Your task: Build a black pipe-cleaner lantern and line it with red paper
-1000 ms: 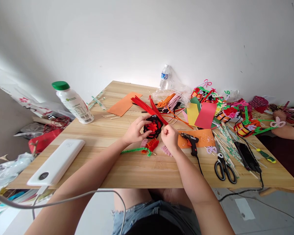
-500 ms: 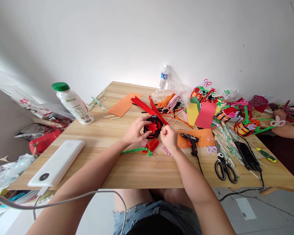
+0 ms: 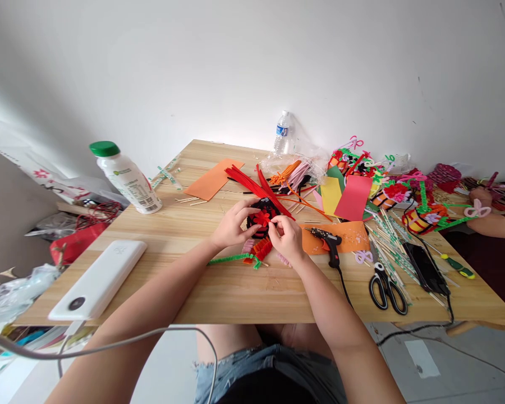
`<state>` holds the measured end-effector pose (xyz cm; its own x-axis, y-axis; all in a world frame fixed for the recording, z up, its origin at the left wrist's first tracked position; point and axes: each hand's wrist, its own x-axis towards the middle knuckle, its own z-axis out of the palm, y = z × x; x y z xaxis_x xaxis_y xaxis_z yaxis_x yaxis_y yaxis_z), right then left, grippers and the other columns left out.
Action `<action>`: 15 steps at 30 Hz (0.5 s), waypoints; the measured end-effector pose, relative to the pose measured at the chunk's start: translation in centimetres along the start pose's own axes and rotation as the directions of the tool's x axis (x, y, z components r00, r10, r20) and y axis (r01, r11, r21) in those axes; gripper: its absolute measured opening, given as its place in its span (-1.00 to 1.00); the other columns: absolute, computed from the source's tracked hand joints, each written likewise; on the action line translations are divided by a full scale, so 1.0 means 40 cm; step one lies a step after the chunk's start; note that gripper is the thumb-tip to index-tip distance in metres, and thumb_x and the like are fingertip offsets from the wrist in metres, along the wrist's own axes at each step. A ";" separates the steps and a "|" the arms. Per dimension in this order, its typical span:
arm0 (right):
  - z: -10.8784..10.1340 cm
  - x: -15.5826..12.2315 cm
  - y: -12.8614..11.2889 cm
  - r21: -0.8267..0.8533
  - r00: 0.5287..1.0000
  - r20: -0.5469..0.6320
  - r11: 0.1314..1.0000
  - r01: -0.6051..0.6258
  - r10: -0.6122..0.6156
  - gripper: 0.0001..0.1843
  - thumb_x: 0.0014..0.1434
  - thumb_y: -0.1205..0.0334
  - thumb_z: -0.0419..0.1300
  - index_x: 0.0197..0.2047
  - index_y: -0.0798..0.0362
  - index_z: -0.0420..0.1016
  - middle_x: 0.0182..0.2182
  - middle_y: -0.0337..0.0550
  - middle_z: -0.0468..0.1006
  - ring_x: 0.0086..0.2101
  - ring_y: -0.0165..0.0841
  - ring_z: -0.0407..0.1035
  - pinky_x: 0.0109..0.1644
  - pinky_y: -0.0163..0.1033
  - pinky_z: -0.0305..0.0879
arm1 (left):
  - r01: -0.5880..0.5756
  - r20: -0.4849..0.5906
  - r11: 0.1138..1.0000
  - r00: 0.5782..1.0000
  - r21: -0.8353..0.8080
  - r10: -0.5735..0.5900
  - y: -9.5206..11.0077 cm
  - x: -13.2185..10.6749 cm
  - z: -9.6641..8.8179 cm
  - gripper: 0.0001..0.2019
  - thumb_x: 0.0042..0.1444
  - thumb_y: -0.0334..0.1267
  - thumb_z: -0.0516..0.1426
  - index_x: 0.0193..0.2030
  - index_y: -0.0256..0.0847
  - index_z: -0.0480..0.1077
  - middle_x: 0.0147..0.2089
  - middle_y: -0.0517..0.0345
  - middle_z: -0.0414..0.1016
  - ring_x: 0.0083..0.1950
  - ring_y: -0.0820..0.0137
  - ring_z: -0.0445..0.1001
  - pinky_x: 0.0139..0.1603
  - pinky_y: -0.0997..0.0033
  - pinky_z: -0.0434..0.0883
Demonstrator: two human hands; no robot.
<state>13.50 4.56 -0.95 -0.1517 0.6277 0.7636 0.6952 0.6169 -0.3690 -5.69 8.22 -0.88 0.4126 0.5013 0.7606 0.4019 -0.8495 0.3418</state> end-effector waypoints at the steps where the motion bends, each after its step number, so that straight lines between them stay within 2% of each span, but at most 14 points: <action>1: 0.001 0.000 0.001 -0.006 1.000 0.007 1.000 0.013 -0.013 -0.91 0.23 0.26 0.10 -0.30 0.03 0.42 -0.62 -0.31 0.31 -0.55 -0.41 0.23 -0.38 -0.30 0.19 | -0.002 -0.001 1.000 1.000 0.002 0.002 0.000 0.000 0.000 -0.72 0.14 -0.19 0.17 -0.02 -0.19 0.32 0.21 -0.21 0.34 0.22 0.15 0.36 0.15 0.03 0.40; 7: 0.006 -0.002 0.010 -0.017 0.998 0.035 0.999 0.050 -0.049 -0.83 0.28 0.25 0.08 -0.25 0.02 0.50 -0.54 -0.20 0.47 -0.49 -0.37 0.32 -0.33 -0.26 0.25 | -0.008 -0.008 1.000 1.000 -0.003 0.008 -0.005 -0.003 0.001 -0.71 0.14 -0.20 0.17 -0.01 -0.18 0.32 0.21 -0.22 0.33 0.24 0.15 0.34 0.16 0.02 0.39; 15: 0.007 -0.003 0.009 -0.006 0.999 0.043 1.000 0.016 -0.015 -0.80 0.29 0.24 0.06 -0.23 0.01 0.52 -0.51 -0.18 0.50 -0.48 -0.37 0.35 -0.32 -0.26 0.28 | 0.002 -0.007 1.000 1.000 -0.015 -0.002 -0.003 -0.002 0.000 -0.71 0.13 -0.20 0.17 -0.02 -0.18 0.33 0.21 -0.20 0.34 0.24 0.14 0.35 0.15 0.02 0.40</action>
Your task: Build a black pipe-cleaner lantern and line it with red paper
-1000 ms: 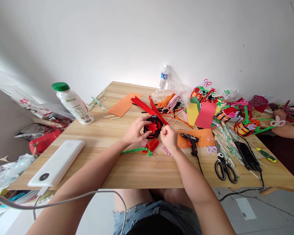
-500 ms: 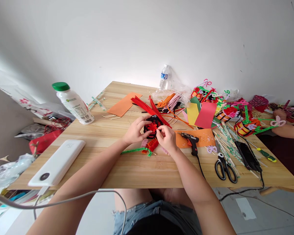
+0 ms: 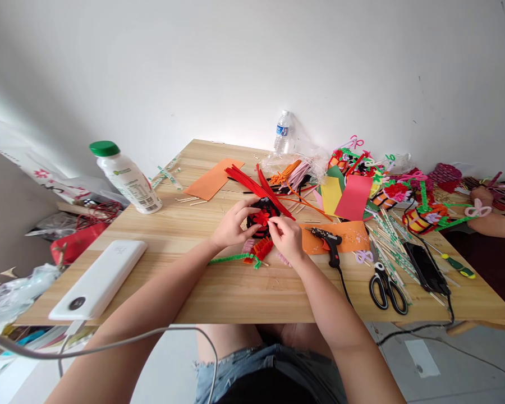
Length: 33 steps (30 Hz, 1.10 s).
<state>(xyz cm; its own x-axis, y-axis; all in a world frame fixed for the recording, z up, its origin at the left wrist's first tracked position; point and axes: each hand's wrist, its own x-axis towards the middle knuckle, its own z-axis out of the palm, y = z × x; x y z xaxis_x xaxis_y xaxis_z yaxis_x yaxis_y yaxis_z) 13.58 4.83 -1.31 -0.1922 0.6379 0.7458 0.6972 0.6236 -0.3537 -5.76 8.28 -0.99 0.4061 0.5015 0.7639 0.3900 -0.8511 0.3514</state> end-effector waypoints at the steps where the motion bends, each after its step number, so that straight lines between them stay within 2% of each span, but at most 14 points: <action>1: 0.000 0.000 0.000 0.000 1.000 0.002 1.000 -0.005 0.005 -0.80 0.29 0.24 0.06 -0.23 0.00 0.52 -0.51 -0.18 0.50 -0.47 -0.37 0.35 -0.32 -0.26 0.28 | 0.006 0.002 1.000 1.000 -0.001 -0.006 0.001 0.000 0.000 -0.71 0.13 -0.20 0.18 -0.02 -0.17 0.33 0.21 -0.20 0.34 0.24 0.14 0.35 0.15 0.01 0.40; 33: 0.003 0.000 0.001 -0.021 1.000 -0.012 1.000 0.006 -0.007 -0.81 0.29 0.24 0.08 -0.25 0.02 0.52 -0.55 -0.21 0.47 -0.49 -0.37 0.34 -0.33 -0.26 0.24 | -0.002 -0.007 1.000 1.000 0.009 0.002 -0.002 0.000 0.002 -0.71 0.13 -0.20 0.18 -0.02 -0.17 0.34 0.18 -0.19 0.36 0.22 0.14 0.37 0.13 0.04 0.42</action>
<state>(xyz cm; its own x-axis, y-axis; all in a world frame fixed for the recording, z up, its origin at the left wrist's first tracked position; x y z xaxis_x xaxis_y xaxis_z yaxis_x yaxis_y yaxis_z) 13.53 4.92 -1.39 -0.1887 0.6284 0.7546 0.7103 0.6180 -0.3370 -5.71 8.36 -1.06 0.4014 0.4983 0.7684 0.3966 -0.8508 0.3446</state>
